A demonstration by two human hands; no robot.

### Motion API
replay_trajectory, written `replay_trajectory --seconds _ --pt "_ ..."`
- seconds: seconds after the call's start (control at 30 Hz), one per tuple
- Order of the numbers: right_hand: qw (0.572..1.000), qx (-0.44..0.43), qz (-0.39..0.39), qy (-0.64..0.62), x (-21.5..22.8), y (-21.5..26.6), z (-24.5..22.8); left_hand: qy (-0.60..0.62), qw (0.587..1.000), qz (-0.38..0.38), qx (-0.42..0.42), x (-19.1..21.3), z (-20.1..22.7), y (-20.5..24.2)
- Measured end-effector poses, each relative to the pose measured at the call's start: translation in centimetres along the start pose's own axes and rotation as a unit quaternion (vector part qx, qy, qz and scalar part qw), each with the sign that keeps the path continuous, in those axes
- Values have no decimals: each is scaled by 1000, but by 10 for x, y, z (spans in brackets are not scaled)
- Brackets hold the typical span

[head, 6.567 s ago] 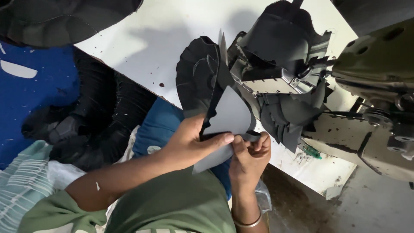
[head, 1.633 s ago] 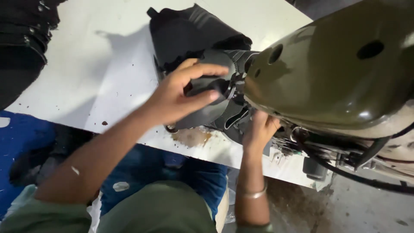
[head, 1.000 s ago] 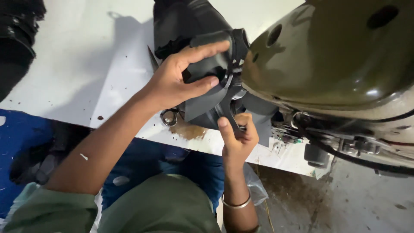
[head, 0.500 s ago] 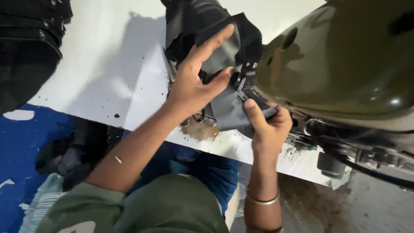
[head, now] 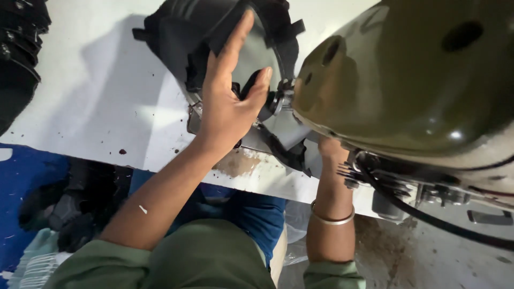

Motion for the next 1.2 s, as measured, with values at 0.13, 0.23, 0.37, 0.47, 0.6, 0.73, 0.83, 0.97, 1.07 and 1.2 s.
replay_trajectory --seconds 0.13,0.23,0.37,0.47,0.6,0.73,0.83,0.97,1.07,1.2 --pt "998 -1 39 56 -5 3 1 -23 1000 1 -11 5 -1 -6" --pt "991 -2 83 107 -7 3 4 -76 996 3 -39 7 5 -5" --pt "972 -8 146 182 -9 7 5 -83 995 29 -46 21 20 9" --pt "954 -9 193 230 -14 3 1 -115 993 25 -4 55 18 28" --pt "951 74 289 -81 -4 49 -109 -303 943 131 -52 129 46 47" --pt "992 114 34 39 -75 73 -141 -366 906 160 -139 181 35 17" --pt "991 82 -67 79 -101 73 -151 -484 847 136 -171 188 18 -19" --pt "977 30 -182 103 -119 85 -150 -121 987 -16 106 183 -36 -43" --pt "944 -126 -304 -25 -139 127 -113 -54 997 -29 42 173 3 -26" --pt "847 -259 -355 -300 -154 184 -94 -344 924 52 -157 171 65 23"
Point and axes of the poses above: each hand's wrist, its own y-axis away from the middle knuckle, its own x-axis out of the back of the hand, z = x × y, the point moved 9 cm from there along -y, towards the middle knuckle, and after that the axes turned 13 degrees about y, right-handed, at the moved point
